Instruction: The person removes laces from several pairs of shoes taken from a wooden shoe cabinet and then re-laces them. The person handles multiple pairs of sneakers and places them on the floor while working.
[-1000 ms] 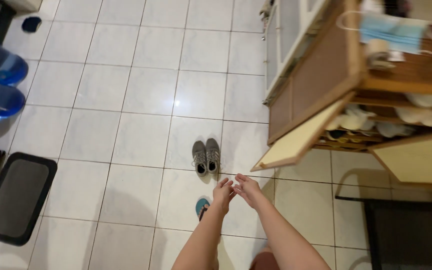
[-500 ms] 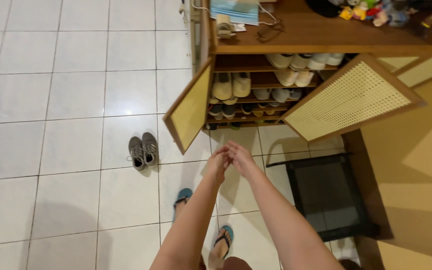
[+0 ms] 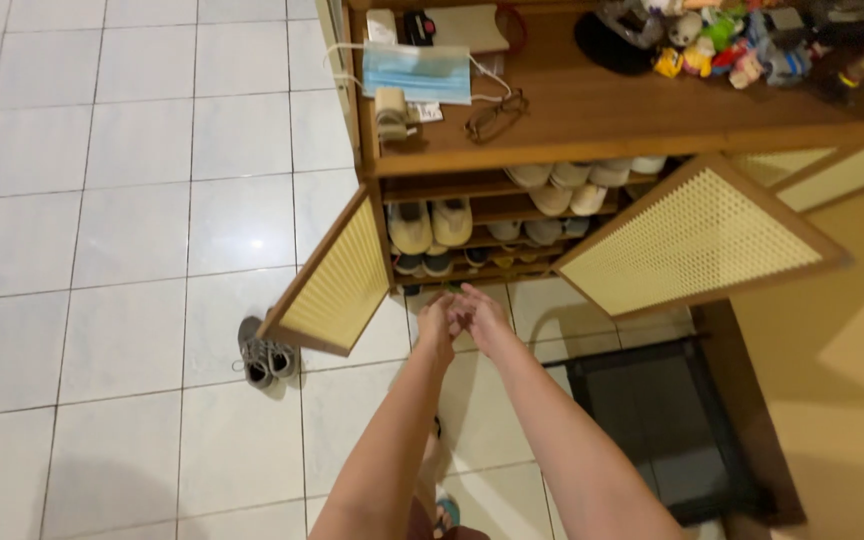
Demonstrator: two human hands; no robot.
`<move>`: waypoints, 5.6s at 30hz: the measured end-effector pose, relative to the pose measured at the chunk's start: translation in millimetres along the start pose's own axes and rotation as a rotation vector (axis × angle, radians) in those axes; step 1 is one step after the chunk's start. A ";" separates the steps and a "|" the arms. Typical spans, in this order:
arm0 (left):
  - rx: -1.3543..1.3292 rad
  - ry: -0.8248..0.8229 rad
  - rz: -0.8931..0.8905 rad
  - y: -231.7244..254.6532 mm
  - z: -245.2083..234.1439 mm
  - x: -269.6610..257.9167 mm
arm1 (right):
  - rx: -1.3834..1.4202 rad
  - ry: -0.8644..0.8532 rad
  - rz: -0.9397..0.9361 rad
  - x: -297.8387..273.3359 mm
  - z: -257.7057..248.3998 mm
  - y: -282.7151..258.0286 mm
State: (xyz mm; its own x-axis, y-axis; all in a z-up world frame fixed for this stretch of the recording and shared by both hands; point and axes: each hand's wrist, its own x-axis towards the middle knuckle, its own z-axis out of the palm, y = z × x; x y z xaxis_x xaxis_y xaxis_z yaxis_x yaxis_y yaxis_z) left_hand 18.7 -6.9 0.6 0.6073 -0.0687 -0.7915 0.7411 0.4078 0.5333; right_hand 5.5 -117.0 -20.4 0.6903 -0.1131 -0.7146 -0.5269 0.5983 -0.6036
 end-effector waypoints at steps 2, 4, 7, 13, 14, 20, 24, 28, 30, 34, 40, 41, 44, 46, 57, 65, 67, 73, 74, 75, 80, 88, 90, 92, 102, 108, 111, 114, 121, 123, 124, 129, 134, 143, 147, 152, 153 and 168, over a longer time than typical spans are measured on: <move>-0.045 0.075 0.008 22.4 15.6 16.8 | 0.070 0.072 0.017 21.8 9.8 -23.7; -0.078 0.088 0.040 42.8 25.1 26.7 | 0.065 0.150 0.052 35.6 19.4 -40.1; -0.180 0.077 0.133 83.4 42.3 42.8 | -0.053 0.174 0.093 62.1 41.1 -71.0; -0.181 0.381 0.009 111.8 53.5 91.7 | -0.021 0.131 0.140 107.8 63.9 -94.0; -0.215 0.349 0.022 109.6 47.7 106.5 | 0.007 0.130 0.150 115.5 63.2 -93.8; -0.389 0.136 0.076 77.4 19.1 187.7 | 0.169 0.103 0.066 145.6 42.9 -82.4; -0.423 0.118 0.091 38.2 3.4 161.5 | 0.164 0.099 0.038 124.5 20.2 -49.4; -0.243 0.248 0.010 7.7 -10.6 96.9 | 0.250 0.139 0.042 81.9 -8.5 -9.2; -0.218 0.245 0.012 -15.4 -18.0 65.8 | 0.312 0.112 0.041 59.2 -24.0 7.2; -0.287 0.288 -0.064 -78.3 -50.4 18.0 | 0.214 0.220 0.034 -5.9 -57.7 53.3; -0.419 0.347 -0.156 -174.7 -133.4 -30.0 | 0.141 0.282 0.157 -85.5 -79.2 131.5; -0.419 0.372 -0.160 -186.1 -149.5 -38.2 | 0.121 0.297 0.180 -95.2 -79.9 146.5; -0.398 0.461 -0.174 -208.5 -195.3 -61.4 | 0.066 0.261 0.241 -115.7 -78.7 190.4; -0.402 0.505 -0.186 -214.3 -225.3 -70.7 | 0.051 0.236 0.293 -121.0 -75.0 220.7; -0.266 0.583 -0.240 -205.1 -405.8 -44.7 | 0.062 0.206 0.554 -80.9 -1.4 392.0; -0.083 0.679 -0.331 -181.6 -480.6 62.9 | -0.019 0.098 0.547 39.3 28.3 487.7; -0.063 0.683 -0.329 -183.7 -497.0 110.6 | -0.045 0.080 0.546 85.0 32.4 508.4; 0.016 0.626 -0.173 -198.4 -538.2 263.2 | -0.042 0.051 0.464 224.4 44.7 553.1; -0.023 0.608 -0.136 -198.4 -537.2 287.9 | -0.032 0.048 0.429 246.7 45.1 556.8; -0.060 0.599 -0.099 -196.3 -539.7 310.1 | -0.021 0.042 0.403 266.6 47.7 564.3; -0.134 0.464 0.016 -183.8 -544.4 405.9 | 0.017 -0.097 0.248 358.4 60.8 567.0; 0.090 0.420 0.395 -217.6 -552.1 503.3 | -0.239 -0.084 0.089 403.1 82.0 564.2; 0.158 0.452 0.400 -223.5 -543.6 504.6 | -0.396 -0.077 0.064 400.7 82.1 563.3; 0.066 0.503 0.406 -229.3 -523.3 490.3 | -0.514 -0.169 0.067 391.5 79.1 558.0; -0.017 0.276 0.022 -234.1 -382.1 311.8 | -0.367 -0.046 0.330 237.4 6.0 485.5; 0.035 0.095 0.015 -224.8 -302.8 185.5 | -0.187 0.040 0.205 115.1 -23.3 388.7; 0.111 0.029 0.023 -210.5 -266.0 133.5 | -0.157 -0.195 0.022 56.5 -39.0 340.4; -0.004 0.019 -0.053 -193.6 -227.5 96.6 | -0.159 -0.006 0.076 25.9 -35.5 293.5; 0.015 0.048 -0.004 -188.9 -157.2 35.4 | -0.144 0.110 0.080 -15.2 -60.4 232.5; -0.053 0.019 0.010 -199.7 -146.4 24.9 | -0.140 0.093 0.073 -24.8 -80.7 225.0; -0.062 0.003 0.034 -205.4 -142.3 21.1 | -0.137 0.083 0.069 -28.6 -88.9 221.1; -0.131 -0.054 0.049 -245.7 -110.8 19.1 | -0.124 0.041 0.006 -42.4 -134.3 199.0; -0.168 -0.083 0.098 -257.6 -82.1 50.2 | -0.051 0.051 -0.055 -21.6 -155.5 191.6; -0.327 -0.185 0.237 -275.0 -32.3 120.1 | 0.024 0.090 -0.340 87.7 -179.6 192.0; -0.365 -0.295 0.434 -266.2 -6.6 140.2 | 0.047 0.062 -0.597 131.1 -183.7 169.6; -0.384 -0.388 0.463 -273.3 1.5 153.8 | -0.025 0.031 -0.834 158.1 -194.7 159.4; -0.369 -0.386 0.450 -267.2 4.6 155.5 | -0.008 -0.001 -0.839 162.4 -195.8 158.3; 0.206 -0.399 0.560 -86.3 172.4 150.4 | 0.506 -0.041 -0.850 161.1 -112.7 -60.4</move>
State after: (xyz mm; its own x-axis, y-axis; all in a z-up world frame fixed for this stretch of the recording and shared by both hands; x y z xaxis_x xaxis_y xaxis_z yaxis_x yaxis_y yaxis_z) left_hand 95.4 -209.4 -113.0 0.9413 -0.2428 -0.2343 0.3029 0.3020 0.9039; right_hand 92.7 -260.8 -138.9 0.7624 -0.6401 -0.0946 0.4195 0.6002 -0.6810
